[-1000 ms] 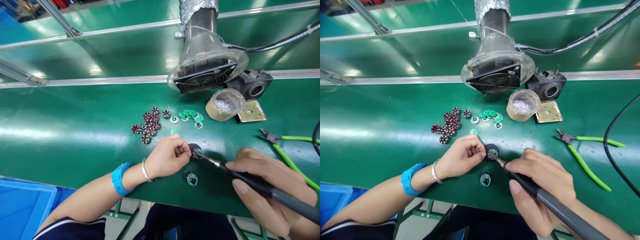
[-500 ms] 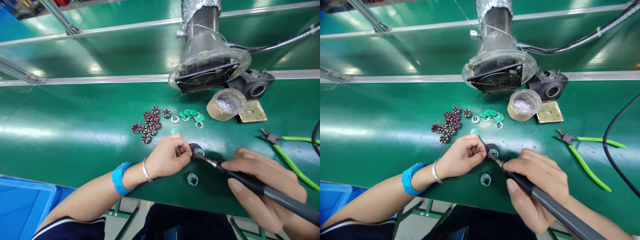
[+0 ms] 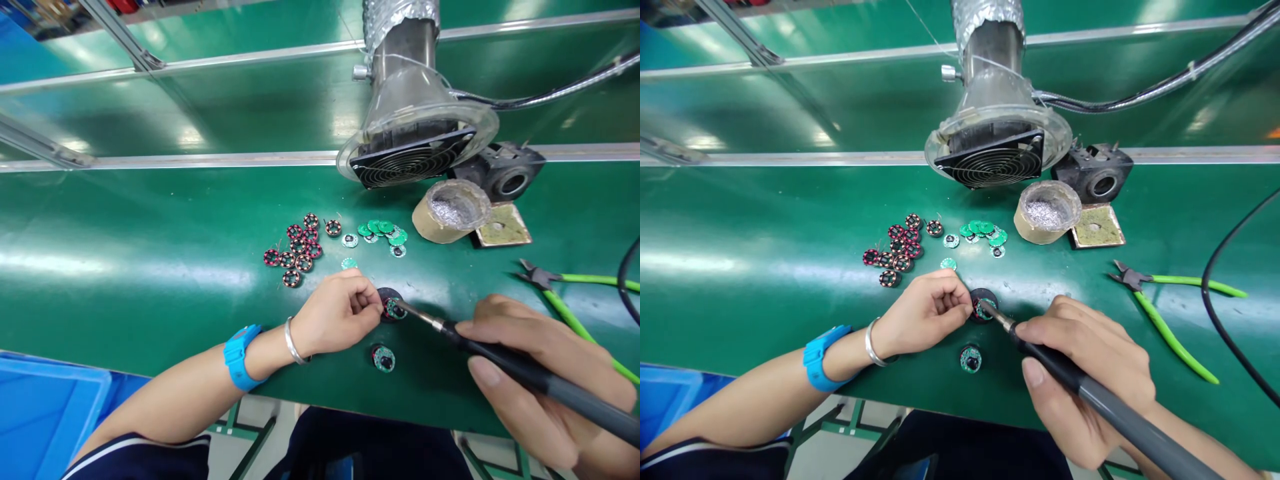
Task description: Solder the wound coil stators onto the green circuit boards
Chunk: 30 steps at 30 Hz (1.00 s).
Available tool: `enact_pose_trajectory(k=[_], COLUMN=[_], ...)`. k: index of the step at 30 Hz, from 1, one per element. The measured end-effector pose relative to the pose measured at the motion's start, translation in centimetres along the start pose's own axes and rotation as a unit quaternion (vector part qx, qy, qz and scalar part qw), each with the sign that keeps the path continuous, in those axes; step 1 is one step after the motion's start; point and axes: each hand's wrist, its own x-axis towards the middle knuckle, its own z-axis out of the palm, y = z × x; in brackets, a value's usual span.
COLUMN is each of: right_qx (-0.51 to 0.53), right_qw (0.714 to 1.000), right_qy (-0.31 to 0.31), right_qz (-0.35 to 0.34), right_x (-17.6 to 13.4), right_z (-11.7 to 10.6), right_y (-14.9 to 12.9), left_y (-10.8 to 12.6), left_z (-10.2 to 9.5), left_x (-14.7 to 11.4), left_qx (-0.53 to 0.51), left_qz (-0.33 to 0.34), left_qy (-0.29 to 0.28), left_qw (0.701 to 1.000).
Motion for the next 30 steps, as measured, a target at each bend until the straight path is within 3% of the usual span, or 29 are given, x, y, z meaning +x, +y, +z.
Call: enact_pose_trajectory(k=[5,9,13,18,23,30], right_qx=[-0.022,-0.241,-0.341,-0.272,-0.172,-0.14], right_qw=[0.997,0.961,0.937,0.959,0.981,0.987], right_qy=[0.054,0.129,0.068,0.074,-0.076,-0.078], right_qz=[-0.053,-0.045,0.026,0.03,-0.047,-0.013], right_x=[-0.1,0.1,0.4,-0.1,0.1,0.2], right_z=[0.1,-0.6,-0.9,0.2,2.4,2.8], right_y=[1.3,3.2,4.8,4.3,2.8,2.8], left_y=[0.0,0.0,0.0,-0.2,-0.4,-0.1], left_z=[0.1,0.1,0.1,0.2,0.2,0.1], left_x=[0.0,0.0,0.0,0.0,0.0,-0.1], left_qx=[-0.003,0.004,0.006,0.002,-0.037,-0.023], left_qz=[0.004,0.004,0.012,0.02,0.011,0.044], left_qy=[0.002,0.008,0.009,0.012,0.0,-0.003], left_qw=[1.0,1.0,1.0,1.0,0.999,0.999])
